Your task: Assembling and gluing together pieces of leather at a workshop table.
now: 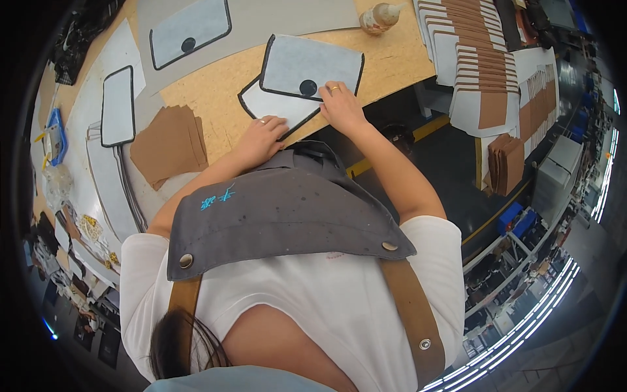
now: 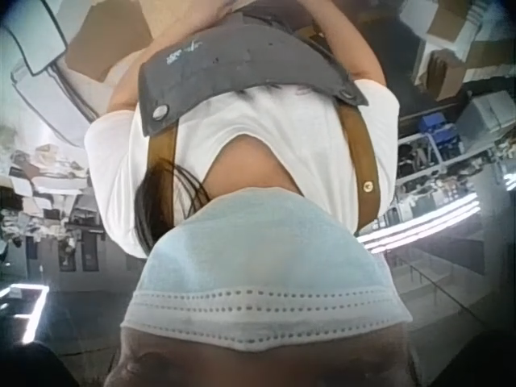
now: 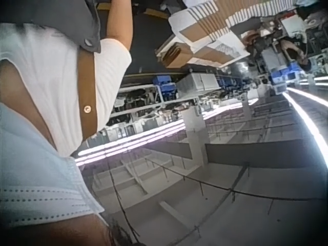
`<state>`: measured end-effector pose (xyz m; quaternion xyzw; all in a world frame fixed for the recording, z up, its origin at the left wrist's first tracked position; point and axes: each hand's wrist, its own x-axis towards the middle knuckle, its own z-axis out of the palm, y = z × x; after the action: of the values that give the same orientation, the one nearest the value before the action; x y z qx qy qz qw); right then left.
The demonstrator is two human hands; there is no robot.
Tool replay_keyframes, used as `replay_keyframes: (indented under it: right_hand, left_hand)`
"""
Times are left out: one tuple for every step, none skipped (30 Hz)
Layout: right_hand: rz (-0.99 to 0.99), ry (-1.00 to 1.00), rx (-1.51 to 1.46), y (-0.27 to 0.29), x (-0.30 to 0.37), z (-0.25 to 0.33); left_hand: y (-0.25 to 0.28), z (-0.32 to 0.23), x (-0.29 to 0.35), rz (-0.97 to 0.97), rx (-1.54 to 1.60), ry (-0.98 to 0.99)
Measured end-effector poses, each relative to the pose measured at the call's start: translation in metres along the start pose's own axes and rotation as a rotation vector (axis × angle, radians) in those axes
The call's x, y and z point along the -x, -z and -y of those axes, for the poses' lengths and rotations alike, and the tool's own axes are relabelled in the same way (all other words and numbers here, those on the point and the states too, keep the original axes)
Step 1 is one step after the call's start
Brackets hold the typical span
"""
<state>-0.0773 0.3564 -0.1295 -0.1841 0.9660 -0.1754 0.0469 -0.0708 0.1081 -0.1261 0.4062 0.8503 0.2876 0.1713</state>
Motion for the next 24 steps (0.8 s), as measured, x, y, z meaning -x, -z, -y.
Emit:
replay_keyframes:
  right_hand:
    - [0.033,0.004,0.063,-0.004,-0.004,-0.003]
    - [0.065,0.01,0.126,-0.007,-0.007,-0.004]
    - [0.077,0.016,0.12,-0.008,-0.008,-0.004]
    - [0.113,0.029,0.171,-0.008,-0.009,-0.004]
    - [0.142,0.048,0.227,-0.006,-0.013,-0.005]
    - [0.145,0.058,0.225,-0.005,-0.019,-0.009]
    - [0.14,-0.047,0.151,-0.003,-0.026,-0.014]
    - [0.136,-0.152,0.08,0.003,-0.033,-0.018]
    - [0.093,-0.245,-0.003,0.015,-0.039,-0.021]
    - [0.017,-0.298,-0.045,0.029,-0.045,-0.023]
    - [-0.061,-0.352,-0.087,0.046,-0.049,-0.026]
    - [-0.125,-0.449,-0.114,0.065,-0.051,-0.027]
    - [-0.191,-0.495,-0.2,0.086,-0.052,-0.027]
    - [-0.352,-0.41,-0.178,0.102,-0.05,-0.032]
    - [-0.41,-0.451,-0.219,0.125,-0.051,-0.022]
    - [-0.505,-0.383,-0.124,0.141,-0.046,-0.024]
    - [-0.508,-0.453,-0.169,0.16,-0.044,-0.015]
    - [-0.603,-0.4,-0.139,0.167,-0.038,-0.019]
    - [-0.621,-0.395,-0.183,0.175,-0.035,-0.016]
    - [-0.639,-0.386,-0.23,0.183,-0.032,-0.013]
    - [-0.64,-0.383,-0.231,0.186,-0.029,-0.011]
    - [-0.678,-0.356,-0.164,0.189,-0.026,-0.01]
    - [-0.72,-0.337,-0.09,0.193,-0.022,-0.009]
    - [-0.721,-0.34,-0.088,0.196,-0.018,-0.008]
  left_hand:
    - [-0.005,0.004,0.0,0.002,0.008,0.011]
    - [-0.004,0.006,-0.002,0.077,-0.051,0.019]
    - [-0.003,0.007,-0.003,0.154,-0.109,0.026]
    - [-0.003,0.007,-0.001,0.157,-0.1,0.036]
    - [-0.001,0.009,0.001,0.118,-0.116,0.023]
    - [-0.001,0.01,0.002,0.079,-0.132,0.008]
    - [-0.002,0.01,0.002,0.077,-0.131,0.016]
    - [-0.002,0.011,0.001,0.067,-0.161,0.019]
    - [-0.003,0.012,0.0,0.057,-0.191,0.028]
    - [-0.001,0.014,0.001,0.052,-0.19,0.037]
    - [0.003,0.017,0.001,0.029,-0.24,0.037]
    - [0.006,0.02,0.001,0.007,-0.292,0.043]
    - [0.01,0.025,-0.001,0.006,-0.296,0.054]
    - [0.016,0.032,-0.003,0.05,-0.207,0.143]
    - [0.021,0.039,-0.006,0.093,-0.115,0.234]
    - [0.03,0.047,-0.014,0.094,-0.116,0.233]
    - [0.039,0.057,-0.024,-0.099,-0.171,0.267]
    - [0.047,0.064,-0.035,-0.293,-0.224,0.292]
    - [0.052,0.07,-0.046,-0.293,-0.225,0.291]
    - [0.057,0.074,-0.057,-0.134,-0.233,0.372]
    - [0.06,0.077,-0.065,0.027,-0.239,0.452]
    - [0.062,0.08,-0.069,0.025,-0.24,0.456]
    - [0.064,0.081,-0.077,0.166,-0.2,0.408]
    - [0.066,0.082,-0.082,0.307,-0.159,0.361]
